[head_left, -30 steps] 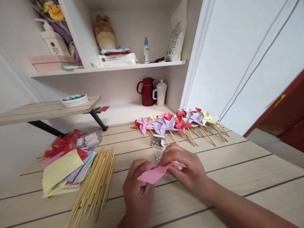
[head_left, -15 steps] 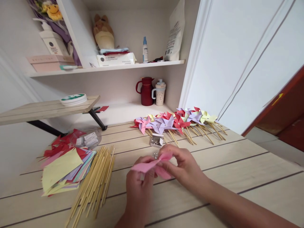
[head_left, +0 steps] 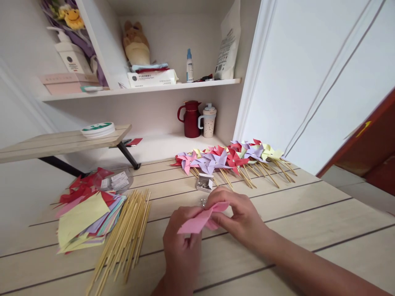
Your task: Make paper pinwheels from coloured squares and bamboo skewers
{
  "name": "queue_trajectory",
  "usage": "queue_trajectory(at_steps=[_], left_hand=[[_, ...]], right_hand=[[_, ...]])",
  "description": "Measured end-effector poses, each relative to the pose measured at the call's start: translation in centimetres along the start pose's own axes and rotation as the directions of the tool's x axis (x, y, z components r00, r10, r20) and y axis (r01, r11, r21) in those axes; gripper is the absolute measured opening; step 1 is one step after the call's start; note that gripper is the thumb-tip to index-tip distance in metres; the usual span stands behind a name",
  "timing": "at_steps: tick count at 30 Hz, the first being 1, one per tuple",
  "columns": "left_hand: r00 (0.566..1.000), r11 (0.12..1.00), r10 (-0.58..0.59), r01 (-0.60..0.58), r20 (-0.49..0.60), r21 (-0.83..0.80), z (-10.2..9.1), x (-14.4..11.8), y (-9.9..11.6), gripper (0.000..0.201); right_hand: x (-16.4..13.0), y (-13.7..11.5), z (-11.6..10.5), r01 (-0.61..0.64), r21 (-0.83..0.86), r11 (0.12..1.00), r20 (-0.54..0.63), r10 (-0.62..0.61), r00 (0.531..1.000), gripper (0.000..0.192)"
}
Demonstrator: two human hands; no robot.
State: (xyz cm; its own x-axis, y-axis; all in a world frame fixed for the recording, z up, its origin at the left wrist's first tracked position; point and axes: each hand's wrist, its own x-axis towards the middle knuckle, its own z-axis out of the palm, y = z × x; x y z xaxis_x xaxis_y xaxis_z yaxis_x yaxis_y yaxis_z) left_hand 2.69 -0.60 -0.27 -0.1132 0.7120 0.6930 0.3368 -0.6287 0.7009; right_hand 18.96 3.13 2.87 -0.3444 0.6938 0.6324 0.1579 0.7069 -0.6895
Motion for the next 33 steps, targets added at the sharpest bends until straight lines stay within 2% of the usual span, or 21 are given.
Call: queue_trajectory(at_steps=[4, 7, 14, 18, 20, 22, 24, 26, 29, 31, 33], left_hand=[[0.994, 0.994, 0.105, -0.105, 0.034, 0.027, -0.19, 0.05, 0.03, 0.026], [0.992, 0.992, 0.120, -0.121, 0.025, 0.037, -0.16, 0.19, 0.27, 0.028], [0.996, 0.995, 0.089, -0.090, 0.014, 0.041, -0.20, 0.27, 0.74, 0.022], [1.000, 1.000, 0.018, -0.019, 0.016, 0.020, -0.09, 0.29, 0.78, 0.018], [0.997, 0.998, -0.068, 0.068, 0.021, -0.008, 0.04, 0.36, 0.78, 0.014], [0.977, 0.975, -0.206, 0.210, 0.061, -0.071, 0.19, 0.41, 0.72, 0.013], [0.925, 0.915, -0.359, 0.375, 0.123, -0.149, 0.33, 0.42, 0.55, 0.016], [0.871, 0.844, -0.467, 0.491, 0.156, -0.214, 0.45, 0.41, 0.38, 0.024], [0.831, 0.788, -0.536, 0.556, 0.151, -0.265, 0.52, 0.49, 0.39, 0.030], [0.825, 0.777, -0.546, 0.564, 0.149, -0.280, 0.50, 0.63, 0.62, 0.031], [0.837, 0.782, -0.530, 0.545, 0.137, -0.303, 0.46, 0.77, 0.83, 0.032]], right_hand=[[0.08, -0.07, -0.26, 0.125, -0.011, 0.992, -0.001, -0.125, 0.992, 0.005], [0.15, -0.17, -0.37, 0.137, -0.014, 0.990, 0.001, -0.137, 0.991, 0.004], [0.06, -0.25, -0.48, 0.153, 0.011, 0.988, -0.004, -0.152, 0.988, 0.005], [0.07, -0.30, -0.53, 0.157, 0.001, 0.988, -0.008, -0.157, 0.988, 0.008], [0.08, -0.30, -0.48, 0.083, -0.008, 0.997, -0.010, -0.083, 0.996, 0.007], [0.13, -0.31, -0.36, -0.067, 0.045, 0.997, -0.005, 0.067, 0.998, 0.010], [0.23, -0.35, -0.19, -0.233, 0.176, 0.956, 0.024, 0.232, 0.972, 0.018], [0.38, -0.43, -0.04, -0.344, 0.324, 0.882, 0.070, 0.340, 0.938, 0.023], [0.62, -0.46, 0.08, -0.438, 0.461, 0.772, 0.129, 0.430, 0.894, 0.025], [0.75, -0.35, 0.06, -0.484, 0.518, 0.705, 0.156, 0.479, 0.864, 0.024], [0.88, -0.17, -0.01, -0.510, 0.570, 0.644, 0.155, 0.526, 0.836, 0.024]])
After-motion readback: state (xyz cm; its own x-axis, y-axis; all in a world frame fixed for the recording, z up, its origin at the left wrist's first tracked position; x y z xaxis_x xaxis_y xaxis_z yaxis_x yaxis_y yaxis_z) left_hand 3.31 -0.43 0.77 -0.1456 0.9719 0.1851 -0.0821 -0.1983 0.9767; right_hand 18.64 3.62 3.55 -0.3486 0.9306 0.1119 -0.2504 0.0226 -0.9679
